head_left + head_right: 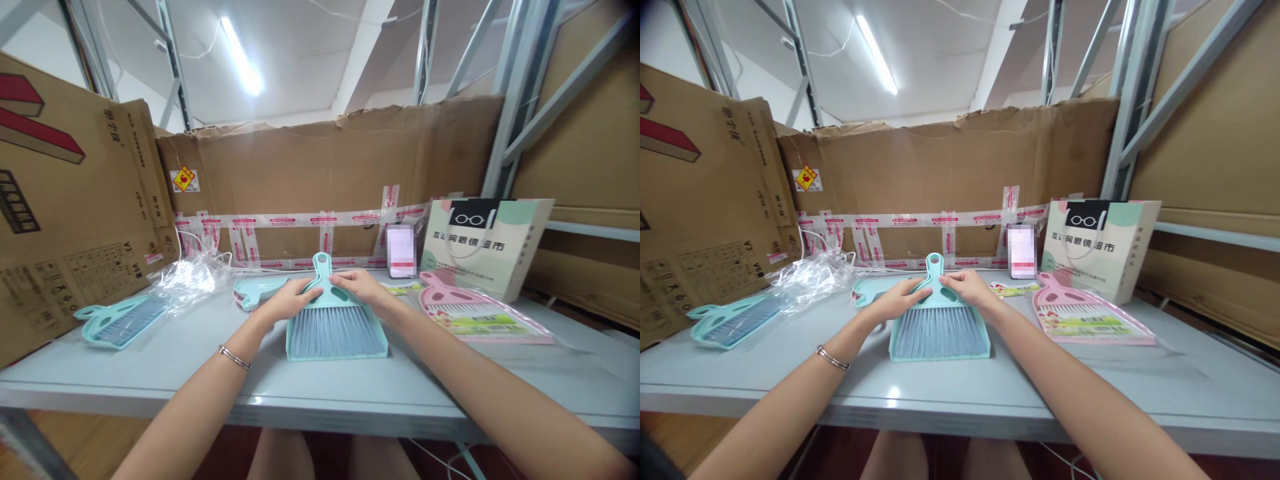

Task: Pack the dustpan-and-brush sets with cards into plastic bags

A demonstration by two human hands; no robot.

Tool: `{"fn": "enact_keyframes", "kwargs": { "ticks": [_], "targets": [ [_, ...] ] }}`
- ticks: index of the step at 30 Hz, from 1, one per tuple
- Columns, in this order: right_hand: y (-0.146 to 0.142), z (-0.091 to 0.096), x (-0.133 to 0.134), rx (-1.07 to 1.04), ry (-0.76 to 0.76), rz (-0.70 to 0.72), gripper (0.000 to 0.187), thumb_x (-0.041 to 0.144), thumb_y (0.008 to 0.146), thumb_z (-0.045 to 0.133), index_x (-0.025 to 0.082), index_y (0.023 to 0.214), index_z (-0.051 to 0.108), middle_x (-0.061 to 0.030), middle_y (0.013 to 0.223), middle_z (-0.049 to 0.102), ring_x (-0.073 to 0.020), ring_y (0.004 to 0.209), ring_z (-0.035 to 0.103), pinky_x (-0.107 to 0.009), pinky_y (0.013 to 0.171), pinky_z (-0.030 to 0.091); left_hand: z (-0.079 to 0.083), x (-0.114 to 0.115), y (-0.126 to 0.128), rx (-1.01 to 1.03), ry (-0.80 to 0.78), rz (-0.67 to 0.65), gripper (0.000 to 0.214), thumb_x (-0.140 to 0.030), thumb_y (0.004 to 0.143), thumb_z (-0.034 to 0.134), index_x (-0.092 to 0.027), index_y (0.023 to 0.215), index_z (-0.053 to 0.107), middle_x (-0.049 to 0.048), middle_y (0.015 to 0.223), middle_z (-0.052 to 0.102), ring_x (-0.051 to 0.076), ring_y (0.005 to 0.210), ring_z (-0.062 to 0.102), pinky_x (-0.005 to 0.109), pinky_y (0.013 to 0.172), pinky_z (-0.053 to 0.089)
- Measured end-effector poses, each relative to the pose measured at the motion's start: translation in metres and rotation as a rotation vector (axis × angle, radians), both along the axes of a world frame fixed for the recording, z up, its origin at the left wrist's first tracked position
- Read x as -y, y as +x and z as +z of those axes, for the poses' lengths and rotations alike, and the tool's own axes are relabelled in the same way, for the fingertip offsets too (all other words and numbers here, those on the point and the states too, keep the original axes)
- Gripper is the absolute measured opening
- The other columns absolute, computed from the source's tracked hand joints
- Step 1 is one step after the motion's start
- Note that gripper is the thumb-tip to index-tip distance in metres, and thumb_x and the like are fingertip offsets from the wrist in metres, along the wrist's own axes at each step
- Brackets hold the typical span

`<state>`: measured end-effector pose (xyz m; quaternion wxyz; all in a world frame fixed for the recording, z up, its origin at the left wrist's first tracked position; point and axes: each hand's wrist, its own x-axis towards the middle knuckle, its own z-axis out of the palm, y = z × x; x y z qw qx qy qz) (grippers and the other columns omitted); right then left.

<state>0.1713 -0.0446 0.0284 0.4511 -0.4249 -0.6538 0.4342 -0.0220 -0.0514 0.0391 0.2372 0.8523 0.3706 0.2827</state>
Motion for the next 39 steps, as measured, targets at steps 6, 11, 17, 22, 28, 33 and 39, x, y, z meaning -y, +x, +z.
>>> {"fn": "enact_keyframes", "kwargs": {
  "ticks": [6,11,17,22,28,33,39],
  "targets": [
    [-0.006,-0.003,0.002,0.048,0.041,-0.095,0.047,0.054,0.058,0.067,0.015,0.083,0.074,-0.0045,0.076,0.07,-0.0158,0.065,0.059,-0.03,0.067,0.045,0.001,0.001,0.001,-0.013,-0.009,0.007,0.041,-0.044,0.084,0.04,-0.014,0.103,0.061,0.005,0.099,0.064,0.02,0.087,0.054,0.03,0.08,0.041],
    [0.004,0.007,0.002,0.015,0.012,-0.067,0.048,0.053,0.066,0.063,0.013,0.091,0.071,-0.008,0.085,0.07,-0.0173,0.071,0.062,-0.029,0.067,0.047,0.003,0.0,-0.002,0.011,-0.022,0.003,0.041,-0.046,0.082,0.041,-0.015,0.101,0.06,0.0042,0.101,0.063,0.021,0.092,0.053,0.028,0.082,0.04],
    [0.083,0.01,-0.024,0.468,0.114,-0.539,0.032,0.035,0.08,0.051,0.014,0.098,0.067,-0.0101,0.098,0.068,-0.0198,0.088,0.062,-0.026,0.073,0.046,0.004,-0.001,-0.011,0.032,-0.044,0.059,0.041,-0.047,0.08,0.042,-0.015,0.095,0.062,0.0022,0.093,0.063,0.02,0.086,0.053,0.028,0.078,0.04],
    [0.114,-0.014,-0.038,1.067,-0.079,-0.345,0.039,0.035,0.072,0.06,0.013,0.104,0.064,-0.0107,0.105,0.065,-0.0214,0.093,0.06,-0.026,0.075,0.044,0.005,0.001,-0.012,0.04,-0.069,0.086,0.041,-0.047,0.078,0.043,-0.015,0.092,0.063,0.0014,0.087,0.062,0.019,0.083,0.052,0.028,0.075,0.041],
    [0.113,-0.024,-0.039,1.188,-0.089,-0.329,0.055,0.017,0.062,0.061,0.017,0.117,0.057,-0.0117,0.116,0.06,-0.0245,0.099,0.057,-0.031,0.079,0.043,0.007,0.003,-0.012,0.056,-0.09,0.075,0.04,-0.047,0.077,0.043,-0.015,0.091,0.064,0.0014,0.086,0.061,0.019,0.082,0.051,0.028,0.075,0.04],
    [0.108,-0.027,-0.04,1.251,-0.033,-0.349,0.057,0.009,0.066,0.051,0.023,0.121,0.054,-0.012,0.116,0.06,-0.0256,0.1,0.058,-0.032,0.077,0.042,0.005,0.001,-0.012,0.067,-0.094,0.087,0.04,-0.047,0.077,0.044,-0.015,0.092,0.064,0.0018,0.086,0.061,0.02,0.083,0.051,0.028,0.075,0.04],
    [0.107,-0.028,-0.045,1.28,0.012,-0.371,0.054,0.013,0.067,0.052,0.022,0.12,0.055,-0.0122,0.115,0.061,-0.0267,0.102,0.057,-0.032,0.077,0.043,0.004,0.0,-0.013,0.074,-0.126,0.067,0.044,-0.05,0.076,0.044,-0.016,0.097,0.063,0.0018,0.091,0.061,0.02,0.087,0.051,0.029,0.079,0.039]
  ]
}}
